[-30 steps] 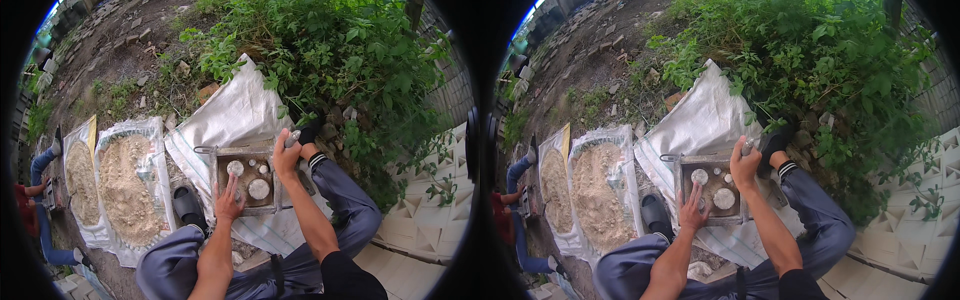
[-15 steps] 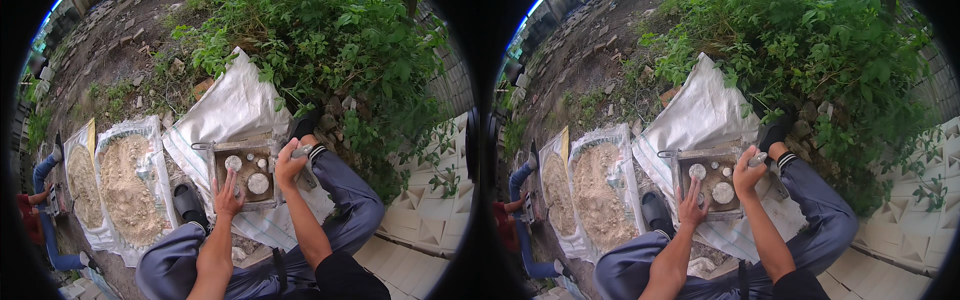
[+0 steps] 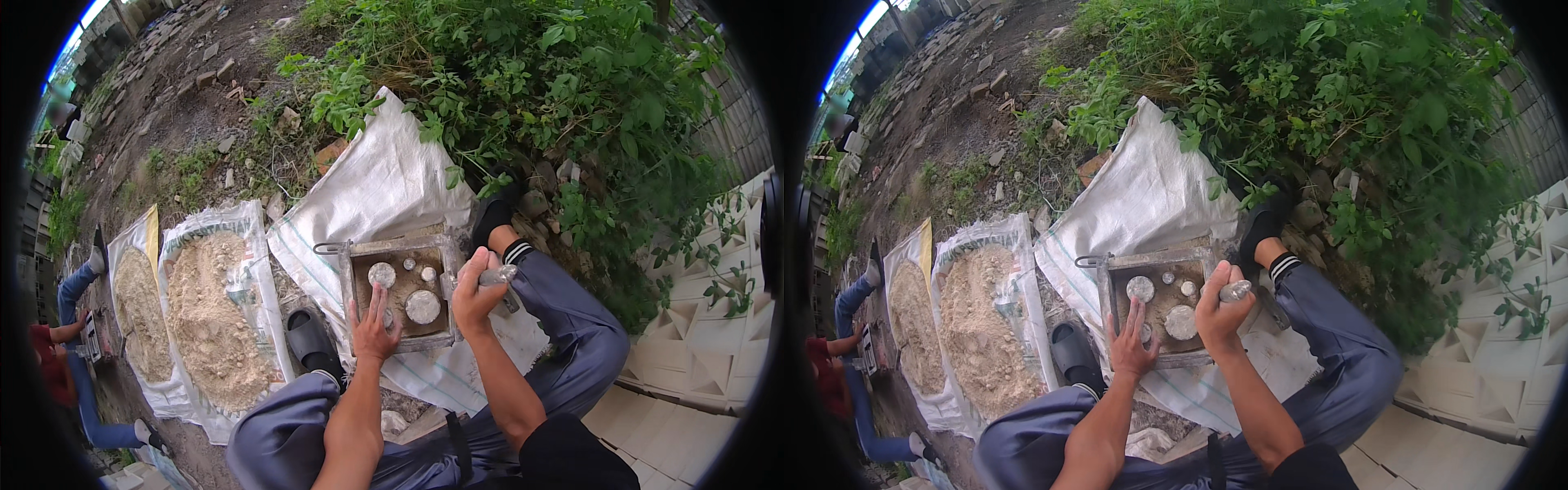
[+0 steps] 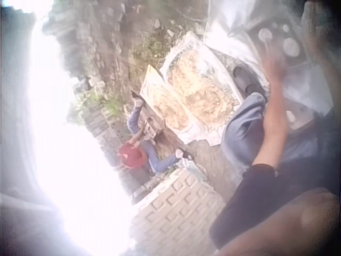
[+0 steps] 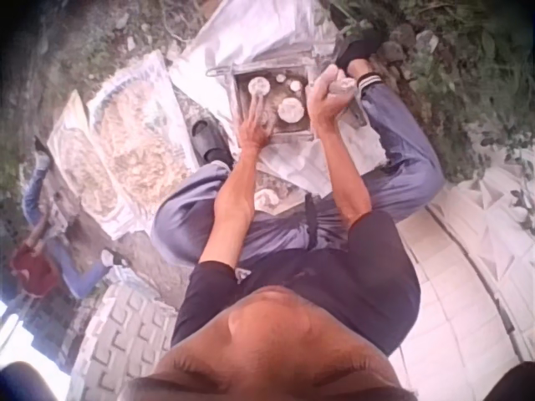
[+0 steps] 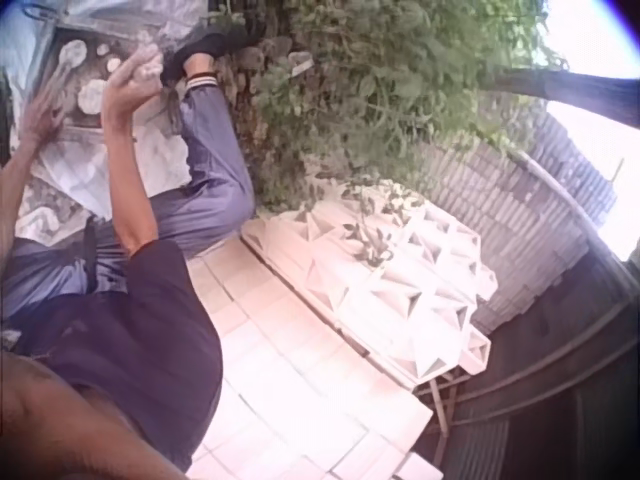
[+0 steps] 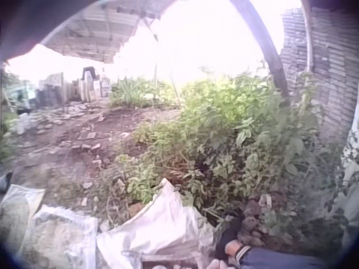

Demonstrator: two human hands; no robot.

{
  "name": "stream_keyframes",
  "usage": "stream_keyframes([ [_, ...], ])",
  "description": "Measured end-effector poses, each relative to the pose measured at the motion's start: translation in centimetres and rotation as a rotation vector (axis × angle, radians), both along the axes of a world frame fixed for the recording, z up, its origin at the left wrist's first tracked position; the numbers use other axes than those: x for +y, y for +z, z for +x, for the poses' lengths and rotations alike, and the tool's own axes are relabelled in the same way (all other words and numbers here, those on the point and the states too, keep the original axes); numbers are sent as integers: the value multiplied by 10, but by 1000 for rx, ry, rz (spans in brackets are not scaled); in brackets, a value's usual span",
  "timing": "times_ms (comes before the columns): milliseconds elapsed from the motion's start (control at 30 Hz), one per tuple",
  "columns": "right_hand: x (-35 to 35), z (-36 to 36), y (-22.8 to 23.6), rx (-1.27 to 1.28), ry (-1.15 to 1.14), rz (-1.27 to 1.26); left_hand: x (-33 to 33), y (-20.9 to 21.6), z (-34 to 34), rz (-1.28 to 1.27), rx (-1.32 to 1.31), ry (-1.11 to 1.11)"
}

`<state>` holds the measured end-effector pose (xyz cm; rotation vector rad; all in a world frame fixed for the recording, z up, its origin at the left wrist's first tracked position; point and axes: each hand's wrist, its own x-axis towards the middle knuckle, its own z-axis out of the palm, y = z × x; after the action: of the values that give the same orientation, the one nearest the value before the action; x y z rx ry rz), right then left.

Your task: The person uses a metal tamping tool to compact sand-like material into circular holes within a rectangular metal mold, repeatedly striking the material and smoothing the surface by hand.

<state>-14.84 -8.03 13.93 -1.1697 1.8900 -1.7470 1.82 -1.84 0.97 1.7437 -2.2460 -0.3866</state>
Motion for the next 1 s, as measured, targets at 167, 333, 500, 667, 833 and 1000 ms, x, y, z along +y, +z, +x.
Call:
stream_keyframes([
  [167, 18, -22, -58, -69, 39, 27, -5, 9, -10, -7, 40, -15],
  [333, 18, -16, -25, -88, 33, 40, -2, 7, -4, -6, 69, -3],
  [500, 11, -11, -47, 239, 173, -33, -2, 8, -4, 36, 66, 10],
  [667, -11, -16, -18, 80, -10, -31, -1, 9, -7, 59, 60, -10],
  [833, -51, -11, -16, 475, 153, -152, 1, 5, 1, 86, 35, 9],
  [1000, -49, -23, -25, 380, 157, -122, -6, 2, -9, -40, 46, -15],
])
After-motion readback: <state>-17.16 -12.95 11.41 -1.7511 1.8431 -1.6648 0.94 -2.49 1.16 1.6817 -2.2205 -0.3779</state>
